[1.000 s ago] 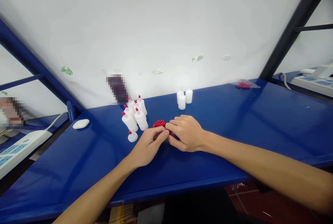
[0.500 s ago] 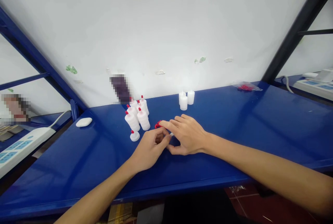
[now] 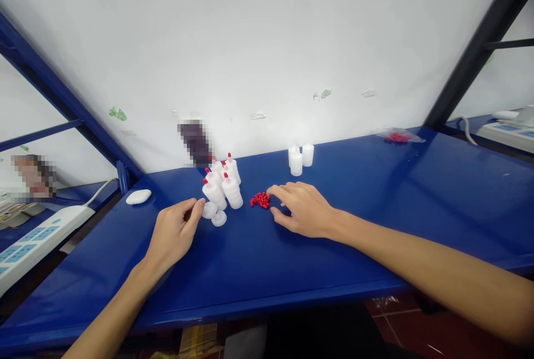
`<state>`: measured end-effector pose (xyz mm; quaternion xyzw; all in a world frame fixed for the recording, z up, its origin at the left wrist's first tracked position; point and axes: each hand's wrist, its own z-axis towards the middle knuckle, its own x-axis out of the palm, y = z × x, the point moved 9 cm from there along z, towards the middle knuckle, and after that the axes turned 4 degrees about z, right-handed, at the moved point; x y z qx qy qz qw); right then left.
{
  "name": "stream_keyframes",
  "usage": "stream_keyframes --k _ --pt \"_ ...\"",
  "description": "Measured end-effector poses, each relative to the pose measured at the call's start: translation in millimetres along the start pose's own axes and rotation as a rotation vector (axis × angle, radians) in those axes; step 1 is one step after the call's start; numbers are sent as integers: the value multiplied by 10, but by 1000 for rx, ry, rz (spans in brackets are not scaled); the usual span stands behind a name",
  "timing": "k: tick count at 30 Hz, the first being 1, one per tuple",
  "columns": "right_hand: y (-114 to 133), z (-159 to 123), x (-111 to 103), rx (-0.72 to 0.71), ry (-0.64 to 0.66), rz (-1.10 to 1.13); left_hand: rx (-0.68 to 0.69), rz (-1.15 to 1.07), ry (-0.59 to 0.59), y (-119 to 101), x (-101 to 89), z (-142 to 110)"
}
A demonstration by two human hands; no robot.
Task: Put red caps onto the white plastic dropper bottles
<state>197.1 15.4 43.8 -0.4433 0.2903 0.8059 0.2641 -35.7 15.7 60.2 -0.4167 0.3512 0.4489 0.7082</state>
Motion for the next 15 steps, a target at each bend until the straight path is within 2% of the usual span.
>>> stream_keyframes --k 5,9,12,15 --pt "-81 7 37 51 47 14 7 -4 82 -28 107 3" --pt "-115 20 58 68 67 41 -30 -20 14 10 39 -40" --pt "-121 28 78 55 79 78 -8 -22 24 -24 28 -74" --pt "-132 27 92 39 75 147 49 17 -91 -150 -90 -126"
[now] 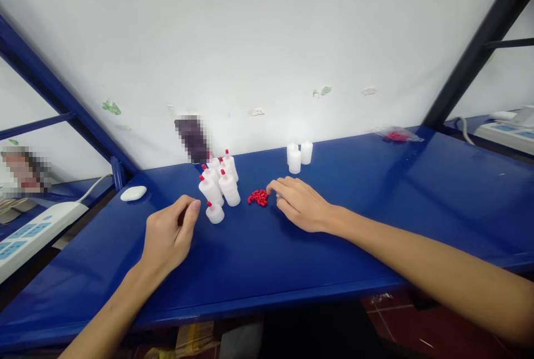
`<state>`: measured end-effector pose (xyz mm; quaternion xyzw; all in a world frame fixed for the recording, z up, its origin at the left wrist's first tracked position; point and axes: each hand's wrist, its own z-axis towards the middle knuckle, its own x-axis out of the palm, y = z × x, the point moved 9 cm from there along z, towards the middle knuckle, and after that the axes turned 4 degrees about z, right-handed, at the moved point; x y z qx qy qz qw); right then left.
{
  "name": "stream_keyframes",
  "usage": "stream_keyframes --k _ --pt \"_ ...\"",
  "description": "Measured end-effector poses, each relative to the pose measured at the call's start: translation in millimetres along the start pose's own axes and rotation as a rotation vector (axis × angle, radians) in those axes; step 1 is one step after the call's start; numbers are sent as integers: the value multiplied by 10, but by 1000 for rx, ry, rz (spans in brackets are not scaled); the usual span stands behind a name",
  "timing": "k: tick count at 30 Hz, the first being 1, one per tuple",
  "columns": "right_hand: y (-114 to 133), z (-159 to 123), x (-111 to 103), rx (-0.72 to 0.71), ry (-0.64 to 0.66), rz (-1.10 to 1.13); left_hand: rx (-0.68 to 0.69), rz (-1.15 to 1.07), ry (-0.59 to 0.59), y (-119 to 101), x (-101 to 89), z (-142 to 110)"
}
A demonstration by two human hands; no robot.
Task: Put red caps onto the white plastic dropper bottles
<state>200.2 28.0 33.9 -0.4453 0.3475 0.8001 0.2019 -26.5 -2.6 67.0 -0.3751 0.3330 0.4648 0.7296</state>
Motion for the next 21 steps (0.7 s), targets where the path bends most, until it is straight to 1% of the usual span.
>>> stream_keyframes --k 1,2,3,5,6,8,10,14,17,21 --pt "-8 -1 4 -4 -2 33 39 21 -21 -84 -16 -16" --pt "-19 -2 6 -6 -6 68 91 49 -1 -192 15 -33" --pt "-33 -2 7 -6 -13 103 152 87 65 -316 99 -51" --pt "-71 0 13 2 -25 162 260 218 279 -544 372 -100" --pt "-93 3 18 9 -30 183 278 310 360 -613 493 -111" --pt "-135 13 35 22 -31 207 262 465 457 -682 673 -80" --pt "-153 22 57 14 -25 207 240 546 491 -725 782 -2" --pt "-138 29 83 -30 -20 182 224 584 506 -778 895 148" --pt "-126 26 74 -38 -25 183 221 589 513 -804 930 185" --pt "-93 14 15 -30 -34 180 208 593 503 -809 931 147"
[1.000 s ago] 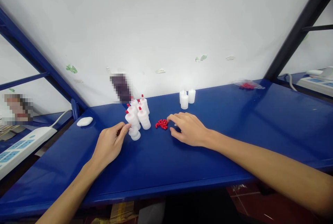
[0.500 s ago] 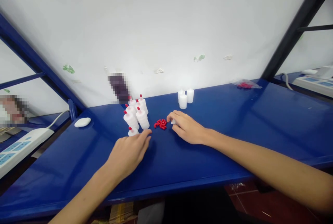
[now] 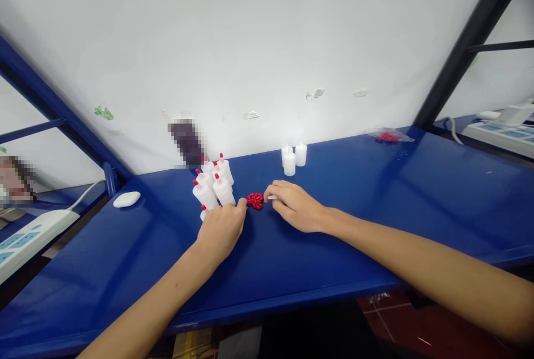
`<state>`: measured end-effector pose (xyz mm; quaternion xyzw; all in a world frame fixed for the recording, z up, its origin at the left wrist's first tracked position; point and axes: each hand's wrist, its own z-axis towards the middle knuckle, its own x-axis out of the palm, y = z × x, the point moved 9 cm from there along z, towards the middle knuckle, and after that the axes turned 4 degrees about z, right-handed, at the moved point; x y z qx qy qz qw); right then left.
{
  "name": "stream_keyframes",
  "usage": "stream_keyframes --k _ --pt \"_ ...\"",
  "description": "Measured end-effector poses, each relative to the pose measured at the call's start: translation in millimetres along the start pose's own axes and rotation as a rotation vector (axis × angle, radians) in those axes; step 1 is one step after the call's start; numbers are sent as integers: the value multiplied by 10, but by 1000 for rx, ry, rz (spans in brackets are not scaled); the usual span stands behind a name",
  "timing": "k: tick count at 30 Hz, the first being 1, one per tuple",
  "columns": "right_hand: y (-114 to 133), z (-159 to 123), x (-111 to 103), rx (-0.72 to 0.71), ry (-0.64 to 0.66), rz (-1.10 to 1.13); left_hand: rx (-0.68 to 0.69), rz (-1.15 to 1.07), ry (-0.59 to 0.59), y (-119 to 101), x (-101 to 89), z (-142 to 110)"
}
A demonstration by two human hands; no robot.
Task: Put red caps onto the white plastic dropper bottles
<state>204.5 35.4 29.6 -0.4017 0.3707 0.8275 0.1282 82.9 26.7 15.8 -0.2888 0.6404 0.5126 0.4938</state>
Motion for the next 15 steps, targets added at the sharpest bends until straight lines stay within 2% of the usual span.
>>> stream_keyframes --k 3,7,8,11,15 --pt "73 -17 -44 -6 -15 -44 17 -116 -82 -30 -27 -54" --pt "242 -44 -34 -95 -34 -132 75 -585 -448 -2 -289 -176" --pt "277 -48 -27 -119 -45 -156 73 -728 -495 30 -317 -195" --pt "320 -50 -18 -148 -88 -235 44 -1043 -468 75 -286 -180" --pt "319 -36 -8 -150 -97 -308 37 -1150 -464 73 -291 -180"
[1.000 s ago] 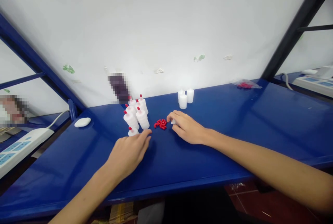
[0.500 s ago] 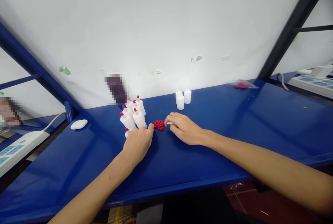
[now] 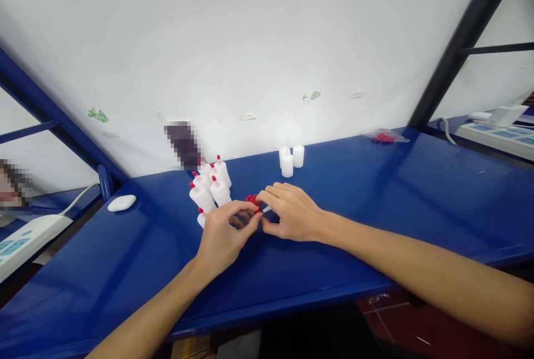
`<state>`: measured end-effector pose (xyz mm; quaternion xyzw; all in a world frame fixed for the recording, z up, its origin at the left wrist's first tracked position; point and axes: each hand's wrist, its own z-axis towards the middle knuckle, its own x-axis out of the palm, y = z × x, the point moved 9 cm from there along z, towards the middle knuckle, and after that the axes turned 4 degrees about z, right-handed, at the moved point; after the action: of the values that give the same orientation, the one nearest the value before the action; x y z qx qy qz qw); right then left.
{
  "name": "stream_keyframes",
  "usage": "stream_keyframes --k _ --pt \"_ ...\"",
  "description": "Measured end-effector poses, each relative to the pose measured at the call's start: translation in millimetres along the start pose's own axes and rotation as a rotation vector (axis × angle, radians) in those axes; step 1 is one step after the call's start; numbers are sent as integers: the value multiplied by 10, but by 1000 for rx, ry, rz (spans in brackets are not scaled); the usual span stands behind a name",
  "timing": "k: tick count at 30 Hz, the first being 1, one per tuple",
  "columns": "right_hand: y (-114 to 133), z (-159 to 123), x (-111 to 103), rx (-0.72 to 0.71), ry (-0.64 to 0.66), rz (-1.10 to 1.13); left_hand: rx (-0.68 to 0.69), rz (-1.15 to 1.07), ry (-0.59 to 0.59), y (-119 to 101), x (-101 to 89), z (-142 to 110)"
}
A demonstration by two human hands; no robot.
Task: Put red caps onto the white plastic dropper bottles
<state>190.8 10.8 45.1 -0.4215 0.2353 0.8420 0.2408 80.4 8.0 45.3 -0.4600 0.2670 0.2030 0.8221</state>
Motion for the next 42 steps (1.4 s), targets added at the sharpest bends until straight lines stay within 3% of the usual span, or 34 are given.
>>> stream_keyframes --k 10,18,23,28,42 --pt "113 -8 103 -119 99 -224 -31 -68 60 44 101 -31" --pt "174 -23 -30 -77 46 -41 10 -94 97 -59 94 -53" --pt "175 -74 -42 -86 33 31 59 -145 277 -117 271 -92" --pt "207 -75 -29 -116 13 25 -23 -296 375 -84 375 -109" --pt "318 -61 15 -153 79 -61 -162 -431 448 13 414 -85"
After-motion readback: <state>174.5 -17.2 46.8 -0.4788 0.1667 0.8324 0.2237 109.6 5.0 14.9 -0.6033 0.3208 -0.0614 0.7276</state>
